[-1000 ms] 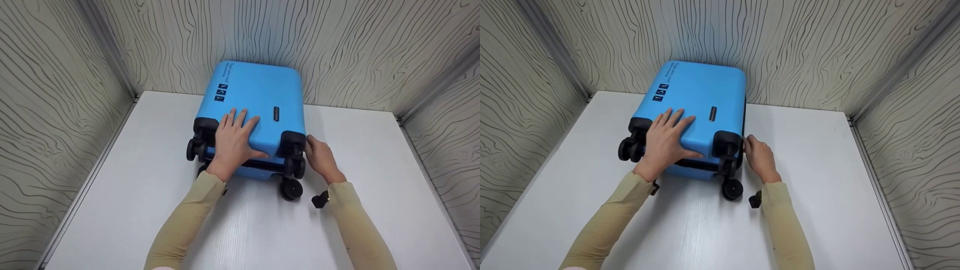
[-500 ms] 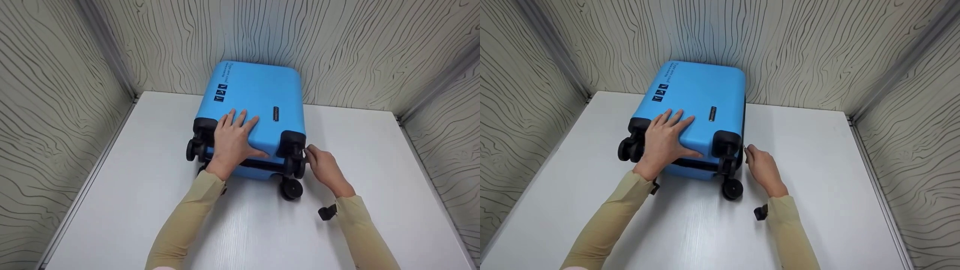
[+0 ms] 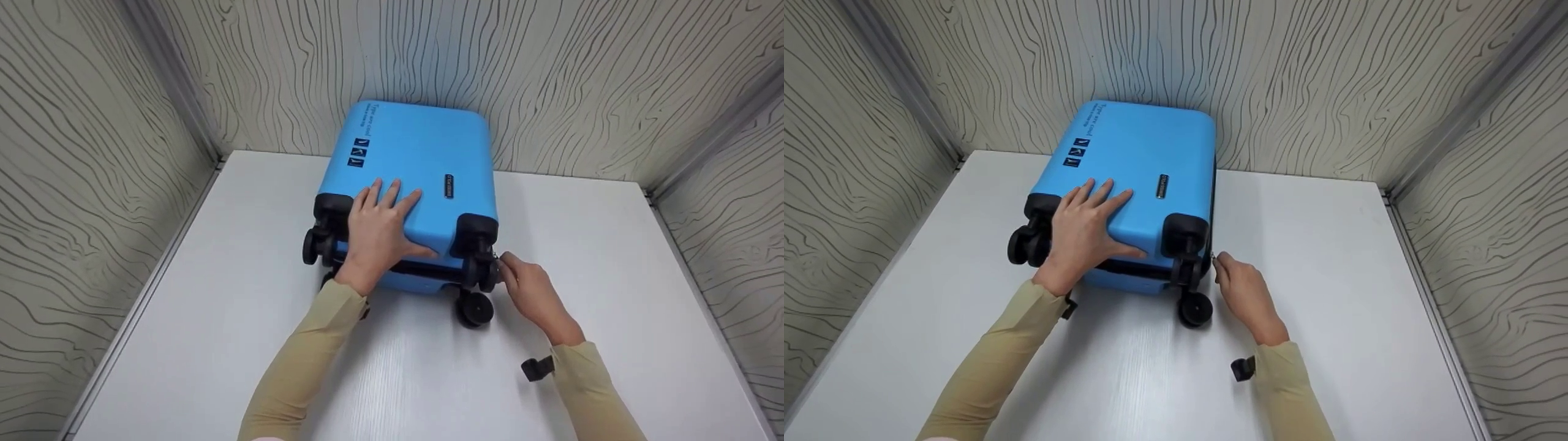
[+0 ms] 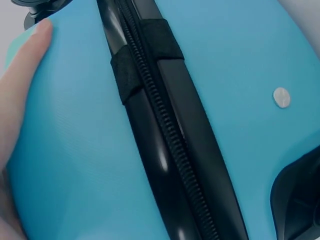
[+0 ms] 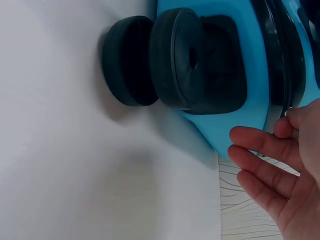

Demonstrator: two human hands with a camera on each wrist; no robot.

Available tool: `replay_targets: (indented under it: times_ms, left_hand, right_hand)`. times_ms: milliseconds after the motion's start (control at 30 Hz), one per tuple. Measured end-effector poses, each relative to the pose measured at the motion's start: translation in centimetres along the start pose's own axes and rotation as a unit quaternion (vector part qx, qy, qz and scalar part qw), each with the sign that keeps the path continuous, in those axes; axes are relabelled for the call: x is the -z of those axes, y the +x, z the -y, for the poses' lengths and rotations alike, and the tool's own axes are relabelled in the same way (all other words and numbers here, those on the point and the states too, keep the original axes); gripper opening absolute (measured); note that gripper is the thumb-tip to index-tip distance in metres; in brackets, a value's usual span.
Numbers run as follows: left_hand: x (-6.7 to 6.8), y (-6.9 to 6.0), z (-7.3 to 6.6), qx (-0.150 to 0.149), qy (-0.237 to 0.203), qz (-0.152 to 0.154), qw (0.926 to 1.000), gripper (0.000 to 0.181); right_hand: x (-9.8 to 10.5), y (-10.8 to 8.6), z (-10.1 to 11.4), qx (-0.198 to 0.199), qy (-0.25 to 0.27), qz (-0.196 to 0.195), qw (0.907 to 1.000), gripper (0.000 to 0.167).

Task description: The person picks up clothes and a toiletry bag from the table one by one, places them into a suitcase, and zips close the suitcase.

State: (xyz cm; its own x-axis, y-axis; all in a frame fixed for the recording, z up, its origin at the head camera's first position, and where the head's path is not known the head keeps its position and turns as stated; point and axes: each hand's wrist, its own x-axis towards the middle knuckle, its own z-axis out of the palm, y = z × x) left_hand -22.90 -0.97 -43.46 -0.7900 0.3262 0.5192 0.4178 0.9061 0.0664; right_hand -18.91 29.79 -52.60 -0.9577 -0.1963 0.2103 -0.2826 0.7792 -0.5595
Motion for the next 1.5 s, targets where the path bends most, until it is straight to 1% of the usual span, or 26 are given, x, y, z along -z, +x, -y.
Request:
replay_targets:
  times_ms: [167, 267, 400, 567, 700, 867, 967, 1033, 1133, 1267, 1400, 1500]
  left_hand:
    - [0.1, -0.1, 0.0, 0.003, 0.003, -0.005, 1.0000, 0.113]
    - [0.2, -0.1, -0.1, 0.006, 0.001, -0.003, 1.0000, 0.113]
    - [0.2, 0.0, -0.2, 0.009, -0.003, -0.001, 1.0000, 0.114]
    - [0.3, 0.1, -0.3, 0.012, 0.000, -0.006, 0.9999, 0.114]
    - [0.5, 0.2, -0.4, 0.016, 0.003, -0.005, 0.9999, 0.115]
    - [0.7, 0.4, -0.5, 0.023, 0.004, 0.002, 0.9997, 0.116]
    - [0.7, 0.4, -0.4, 0.023, 0.010, -0.001, 0.9997, 0.116]
    - [0.7, 0.3, -0.4, 0.023, 0.015, -0.006, 0.9996, 0.116]
    - [0.6, 0.3, -0.3, 0.022, 0.017, -0.010, 0.9996, 0.116]
    - [0.7, 0.2, -0.3, 0.026, 0.012, -0.001, 0.9996, 0.115]
    - [0.7, 0.1, -0.5, 0.030, 0.012, 0.009, 0.9994, 0.115]
    - [0.7, 0.1, -0.7, 0.031, 0.015, 0.009, 0.9994, 0.114]
  right_hand:
    - [-0.2, -0.8, 0.5, 0.006, -0.001, -0.005, 1.0000, 0.023]
    - [-0.4, -1.4, 0.9, 0.011, 0.001, -0.009, 0.9999, 0.023]
    - [-0.7, -2.1, 1.4, 0.016, 0.009, -0.016, 0.9997, 0.022]
    - [-1.1, -2.7, 2.0, 0.024, 0.016, -0.029, 0.9992, 0.020]
    - [-1.5, -3.2, 2.9, 0.019, 0.027, -0.029, 0.9990, 0.019]
    - [-2.2, -3.5, 4.3, 0.009, 0.039, -0.022, 0.9990, 0.025]
    - [-2.8, -3.5, 5.0, 0.006, 0.039, -0.022, 0.9990, 0.028]
    - [-3.3, -3.4, 5.5, 0.016, 0.044, -0.020, 0.9987, 0.029]
    - [-4.2, -3.2, 6.3, 0.043, 0.051, -0.021, 0.9975, 0.030]
    - [-5.3, -2.8, 7.3, 0.077, 0.052, -0.031, 0.9952, 0.024]
    - [-6.2, -2.4, 8.3, 0.099, 0.050, -0.035, 0.9932, 0.020]
    - [-6.7, -2.2, 9.0, 0.098, 0.056, -0.035, 0.9930, 0.019]
